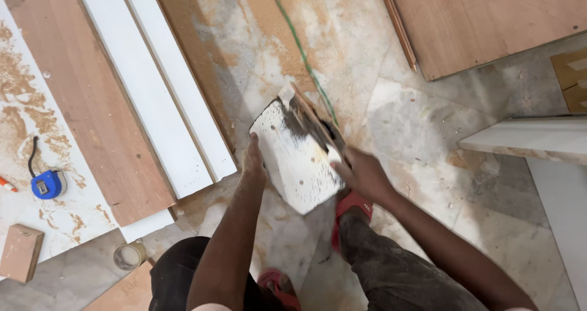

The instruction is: The person aligns and fits white and brown wooden strips together on a workbench. They use a hammer to tap the pieces into place, measure with a tape measure, and adjust the alignment of the components.

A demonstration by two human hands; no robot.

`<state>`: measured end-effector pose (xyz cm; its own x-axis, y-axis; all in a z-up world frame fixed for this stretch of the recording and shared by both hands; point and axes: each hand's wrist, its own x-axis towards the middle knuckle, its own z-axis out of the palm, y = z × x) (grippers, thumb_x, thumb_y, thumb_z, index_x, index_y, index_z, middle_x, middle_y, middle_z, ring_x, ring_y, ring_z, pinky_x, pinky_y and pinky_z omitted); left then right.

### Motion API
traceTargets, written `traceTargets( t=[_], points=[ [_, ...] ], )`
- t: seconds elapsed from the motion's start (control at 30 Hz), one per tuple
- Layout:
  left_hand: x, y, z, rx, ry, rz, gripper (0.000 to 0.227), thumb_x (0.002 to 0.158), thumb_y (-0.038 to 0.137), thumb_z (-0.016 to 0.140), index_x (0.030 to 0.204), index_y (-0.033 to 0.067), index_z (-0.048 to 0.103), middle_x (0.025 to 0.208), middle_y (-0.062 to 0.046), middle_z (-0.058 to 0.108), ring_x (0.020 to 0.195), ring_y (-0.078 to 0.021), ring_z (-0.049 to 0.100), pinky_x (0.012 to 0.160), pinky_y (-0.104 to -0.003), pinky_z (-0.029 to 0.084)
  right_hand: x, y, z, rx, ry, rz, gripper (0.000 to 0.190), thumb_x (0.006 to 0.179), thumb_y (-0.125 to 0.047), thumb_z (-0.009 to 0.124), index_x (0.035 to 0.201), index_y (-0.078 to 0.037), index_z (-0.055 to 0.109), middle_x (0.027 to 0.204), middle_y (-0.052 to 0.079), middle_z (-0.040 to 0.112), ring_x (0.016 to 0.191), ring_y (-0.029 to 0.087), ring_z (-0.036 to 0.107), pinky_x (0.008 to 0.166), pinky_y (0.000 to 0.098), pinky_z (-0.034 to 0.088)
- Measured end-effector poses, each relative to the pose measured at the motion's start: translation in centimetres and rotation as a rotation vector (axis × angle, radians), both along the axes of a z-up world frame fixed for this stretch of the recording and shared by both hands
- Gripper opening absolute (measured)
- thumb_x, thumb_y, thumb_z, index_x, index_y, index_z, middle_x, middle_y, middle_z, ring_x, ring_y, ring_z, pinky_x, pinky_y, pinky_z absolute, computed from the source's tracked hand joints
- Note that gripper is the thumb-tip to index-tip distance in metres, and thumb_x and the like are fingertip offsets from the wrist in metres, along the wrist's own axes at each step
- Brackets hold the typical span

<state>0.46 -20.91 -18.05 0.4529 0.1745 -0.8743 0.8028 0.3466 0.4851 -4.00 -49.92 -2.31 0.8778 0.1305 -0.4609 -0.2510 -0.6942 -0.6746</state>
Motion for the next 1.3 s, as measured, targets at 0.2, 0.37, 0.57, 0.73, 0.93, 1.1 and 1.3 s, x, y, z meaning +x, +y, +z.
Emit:
traceTargets(
  t=[0.2, 0.37, 0.57, 0.73, 0.93, 1.1, 1.3],
  points=[
    [3.6, -1.7, 5.0, 0.095, -0.107, 0.196, 0.085, 0.093, 0.061, 0.051, 0.158, 0.0087, 0.033, 0.165, -0.016, 0.025, 0.15, -0.0335, 0.025, 0.122, -0.063, 0.016, -4.9, -0.3, -0.9, 0.053, 0.018, -0.002, 0.033, 0.092, -0.031, 0.072, 0.093, -0.003, 0.055, 0.079, 0.017, 0.063, 0.069, 0.032, 0.065, 0.064, 0.0448, 0.051],
    [10.5, -3.0, 7.2, 0.107, -0.457, 0.129, 0.09, 0.094, 0.064, 0.048, 0.153, -0.0039, 0.039, 0.162, -0.029, 0.038, 0.149, -0.0413, 0.037, 0.122, -0.061, 0.027, -5.1, 1.8, -5.5, 0.262, -0.008, 0.071, 0.026, 0.095, -0.021, 0.068, 0.114, -0.003, 0.061, 0.106, 0.016, 0.071, 0.096, 0.03, 0.072, 0.08, 0.041, 0.055],
    [12.9, -4.2, 8.4, 0.3, -0.466, -0.088, 0.063, 0.104, 0.059, 0.056, 0.096, -0.0033, 0.049, 0.1, -0.021, 0.047, 0.09, -0.034, 0.04, 0.082, -0.056, 0.047, -5.1, 4.3, -6.3, 0.503, 0.027, 0.204, 0.04, 0.098, -0.011, 0.059, 0.136, -0.002, 0.052, 0.131, 0.015, 0.067, 0.121, 0.028, 0.067, 0.097, 0.0385, 0.054],
    [12.8, -4.2, 11.4, 0.215, -0.658, -0.392, 0.065, 0.098, 0.065, 0.047, 0.064, 0.0108, 0.058, 0.059, 0.0, 0.052, 0.061, -0.0152, 0.052, 0.065, -0.035, 0.046, -5.2, 2.7, -7.2, 0.412, 0.082, 0.281, 0.033, 0.094, -0.011, 0.061, 0.125, -0.005, 0.066, 0.127, 0.011, 0.072, 0.108, 0.022, 0.072, 0.097, 0.0354, 0.057],
    [12.1, -3.5, 15.6, 0.164, -0.776, -0.601, 0.05, 0.1, 0.056, 0.055, 0.091, 0.0078, 0.062, 0.089, -0.01, 0.063, 0.088, -0.0206, 0.064, 0.087, -0.039, 0.054, -4.9, 0.5, -8.4, 0.386, 0.294, -0.245, 0.022, 0.106, -0.013, 0.057, 0.118, 0.0, 0.071, 0.111, 0.018, 0.073, 0.105, 0.025, 0.067, 0.098, 0.038, 0.055],
    [9.4, -4.1, 21.2, 0.52, -0.709, -0.993, 0.065, 0.092, 0.038, 0.074, 0.141, 0.0056, 0.046, 0.144, -0.021, 0.051, 0.135, -0.0382, 0.048, 0.111, -0.057, 0.037, -2.7, 2.7, -9.7, 0.902, 0.461, -0.434, 0.036, 0.1, -0.014, 0.057, 0.134, -0.003, 0.055, 0.127, 0.007, 0.067, 0.113, 0.016, 0.067, 0.099, 0.0328, 0.054],
    [5.5, -5.0, 22.6, 0.647, -0.654, -0.906, 0.072, 0.099, 0.02, 0.051, 0.163, 0.0125, 0.02, 0.157, -0.024, 0.039, 0.14, -0.0427, 0.042, 0.115, -0.06, 0.033, -2.3, 5.2, -11.9, 0.887, 0.464, -0.594, 0.029, 0.1, -0.014, 0.062, 0.126, -0.001, 0.062, 0.115, 0.007, 0.069, 0.1, 0.014, 0.066, 0.089, 0.0309, 0.054]
  ],
)
